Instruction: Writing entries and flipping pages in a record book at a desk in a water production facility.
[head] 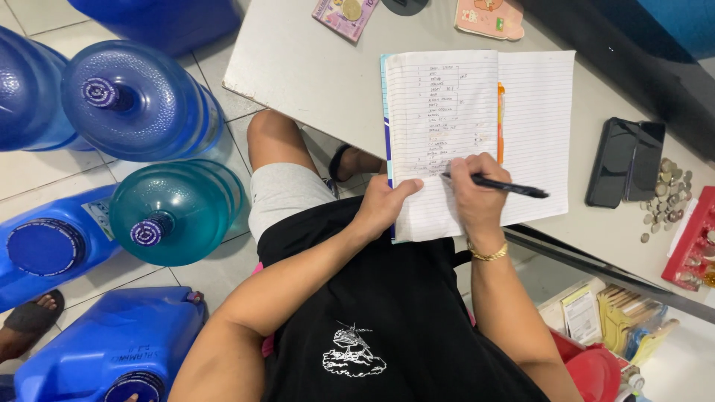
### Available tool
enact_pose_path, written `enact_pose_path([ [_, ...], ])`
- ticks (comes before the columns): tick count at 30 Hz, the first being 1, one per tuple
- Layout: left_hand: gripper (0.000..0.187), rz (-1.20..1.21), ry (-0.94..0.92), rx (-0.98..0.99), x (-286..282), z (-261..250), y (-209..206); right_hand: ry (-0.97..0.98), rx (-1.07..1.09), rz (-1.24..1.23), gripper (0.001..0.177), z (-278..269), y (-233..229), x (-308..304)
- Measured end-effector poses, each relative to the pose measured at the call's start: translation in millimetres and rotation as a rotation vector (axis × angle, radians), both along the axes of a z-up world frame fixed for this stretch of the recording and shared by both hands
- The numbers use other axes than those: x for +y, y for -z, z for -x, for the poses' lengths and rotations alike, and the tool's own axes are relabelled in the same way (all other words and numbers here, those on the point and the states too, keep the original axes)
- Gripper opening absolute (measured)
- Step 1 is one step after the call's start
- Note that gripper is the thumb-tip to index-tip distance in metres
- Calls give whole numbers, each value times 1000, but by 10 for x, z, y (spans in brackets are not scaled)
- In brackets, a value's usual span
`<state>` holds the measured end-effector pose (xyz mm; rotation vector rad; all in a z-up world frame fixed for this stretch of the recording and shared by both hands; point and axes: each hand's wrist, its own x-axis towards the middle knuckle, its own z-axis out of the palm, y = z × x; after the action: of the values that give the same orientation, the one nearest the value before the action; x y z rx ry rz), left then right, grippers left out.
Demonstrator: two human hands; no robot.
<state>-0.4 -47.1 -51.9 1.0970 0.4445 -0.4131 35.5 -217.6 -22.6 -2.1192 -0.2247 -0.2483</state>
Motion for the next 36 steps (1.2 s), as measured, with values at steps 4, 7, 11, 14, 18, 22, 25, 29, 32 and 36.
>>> enact_pose_path([
  [4, 35, 75, 12, -18, 49, 17, 31, -73, 52, 52, 38, 35, -291, 181],
  [7, 35, 63, 32, -45, 56, 22, 64, -107, 75, 108, 37, 78, -320, 329],
  [11, 32, 43, 25, -88, 105, 8, 11, -89, 61, 75, 38, 29, -150, 338],
  [14, 31, 39, 30, -86, 118, 18, -15, -76, 59, 81, 38, 62, -181, 398],
  [18, 31, 15, 43, -89, 74, 5, 11, -75, 61, 98, 36, 71, -147, 384],
  [22, 34, -1, 61, -63, 44, -10, 161, -34, 86, 1, 27, 6, -132, -31],
  [25, 35, -39, 83, -62, 135, -18, 97, 139, 52, -102, 25, -3, -410, -388],
  [29, 49, -474, 332, -119, 585, 87, -420, 243, 53, -148, 24, 38, -670, -691],
  [32, 53, -763, 390, -410, 598, 312, -910, 226, 58, -154, 27, 72, -632, -822],
  [36, 25, -751, 251, -1238, -10, 400, -1286, 152, 103, -213, 30, 59, -497, -641],
])
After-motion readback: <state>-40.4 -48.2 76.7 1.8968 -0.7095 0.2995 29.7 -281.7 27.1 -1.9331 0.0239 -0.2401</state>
